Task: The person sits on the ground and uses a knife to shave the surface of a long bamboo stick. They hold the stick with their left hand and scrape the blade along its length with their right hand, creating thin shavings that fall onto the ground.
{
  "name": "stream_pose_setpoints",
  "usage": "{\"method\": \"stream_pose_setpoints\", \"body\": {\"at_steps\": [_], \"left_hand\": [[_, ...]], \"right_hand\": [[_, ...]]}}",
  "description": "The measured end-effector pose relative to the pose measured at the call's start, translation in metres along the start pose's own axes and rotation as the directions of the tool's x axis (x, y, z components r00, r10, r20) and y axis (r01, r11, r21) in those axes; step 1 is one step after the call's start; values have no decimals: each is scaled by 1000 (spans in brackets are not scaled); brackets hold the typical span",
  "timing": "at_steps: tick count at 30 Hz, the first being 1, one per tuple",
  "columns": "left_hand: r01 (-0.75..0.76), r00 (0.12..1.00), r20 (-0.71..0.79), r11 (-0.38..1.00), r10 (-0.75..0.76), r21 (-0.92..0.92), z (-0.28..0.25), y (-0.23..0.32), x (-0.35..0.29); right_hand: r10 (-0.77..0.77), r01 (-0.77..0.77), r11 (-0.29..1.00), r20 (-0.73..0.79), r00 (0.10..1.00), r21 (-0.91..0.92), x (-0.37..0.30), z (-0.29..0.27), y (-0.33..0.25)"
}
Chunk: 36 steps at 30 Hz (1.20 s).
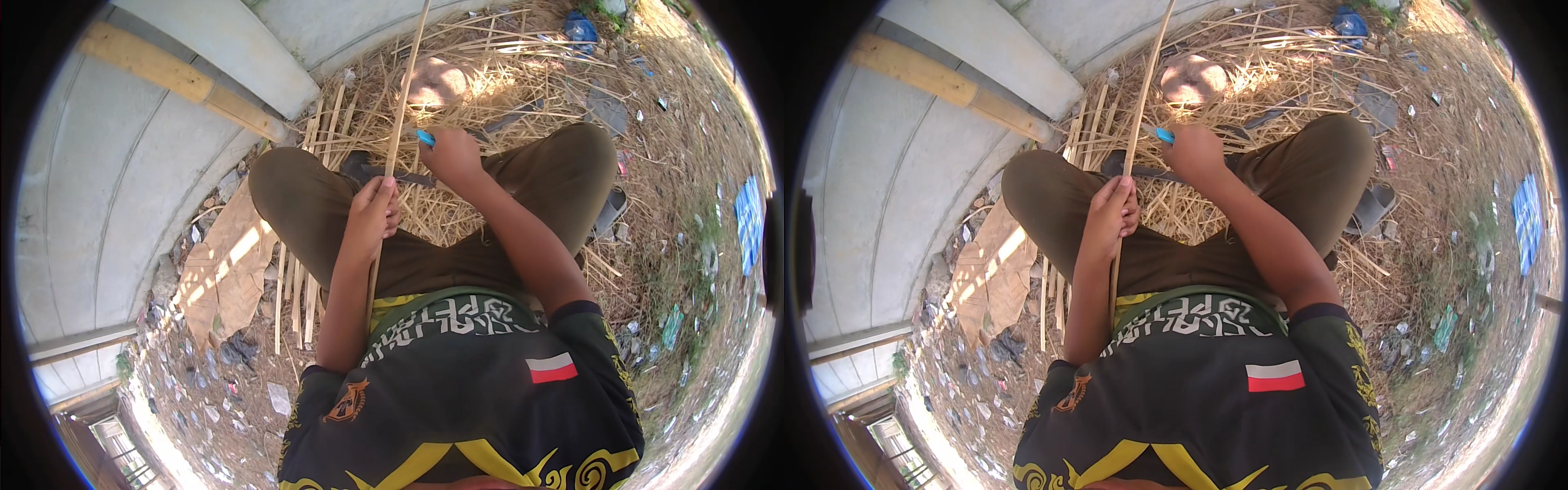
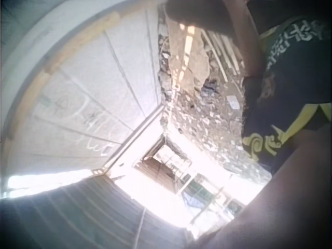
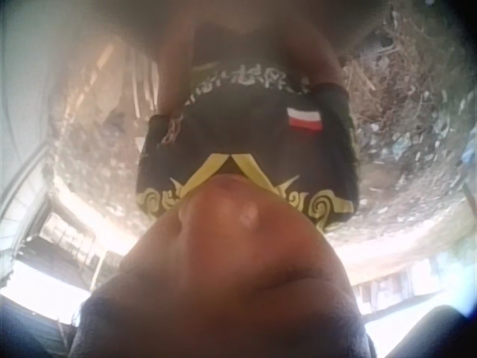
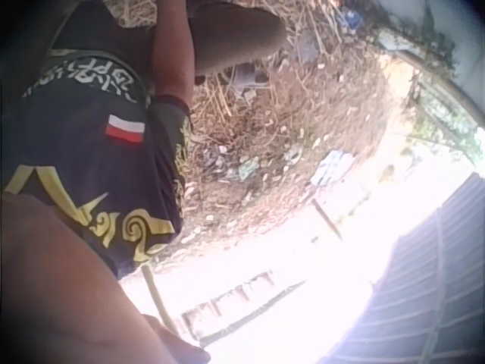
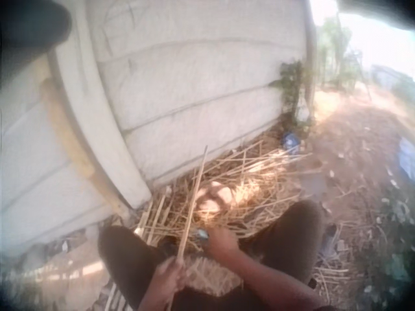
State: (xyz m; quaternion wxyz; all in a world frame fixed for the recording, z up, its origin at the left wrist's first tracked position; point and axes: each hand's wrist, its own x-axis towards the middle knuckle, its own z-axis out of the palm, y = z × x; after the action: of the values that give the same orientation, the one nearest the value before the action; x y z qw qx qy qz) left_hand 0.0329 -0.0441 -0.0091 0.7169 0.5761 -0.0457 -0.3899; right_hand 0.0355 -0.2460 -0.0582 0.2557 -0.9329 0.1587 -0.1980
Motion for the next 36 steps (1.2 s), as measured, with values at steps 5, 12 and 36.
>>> {"method": "stream_pose_setpoints", "body": {"at_steps": [5,12,36], "left_hand": [[58,997,57,995,-53,-82,-3,5,2],[81,996,38,995,-80,-51,-3,0,6],[79,990,-123,994,-69,79,5,-21,5]], "right_hand": [[-45,45,991,-3,999,128,0,-6,-1],[-260,259,966,52,964,21,-12,2,-13],[-203,232,957,173,964,-172,2,14,-2]]}}
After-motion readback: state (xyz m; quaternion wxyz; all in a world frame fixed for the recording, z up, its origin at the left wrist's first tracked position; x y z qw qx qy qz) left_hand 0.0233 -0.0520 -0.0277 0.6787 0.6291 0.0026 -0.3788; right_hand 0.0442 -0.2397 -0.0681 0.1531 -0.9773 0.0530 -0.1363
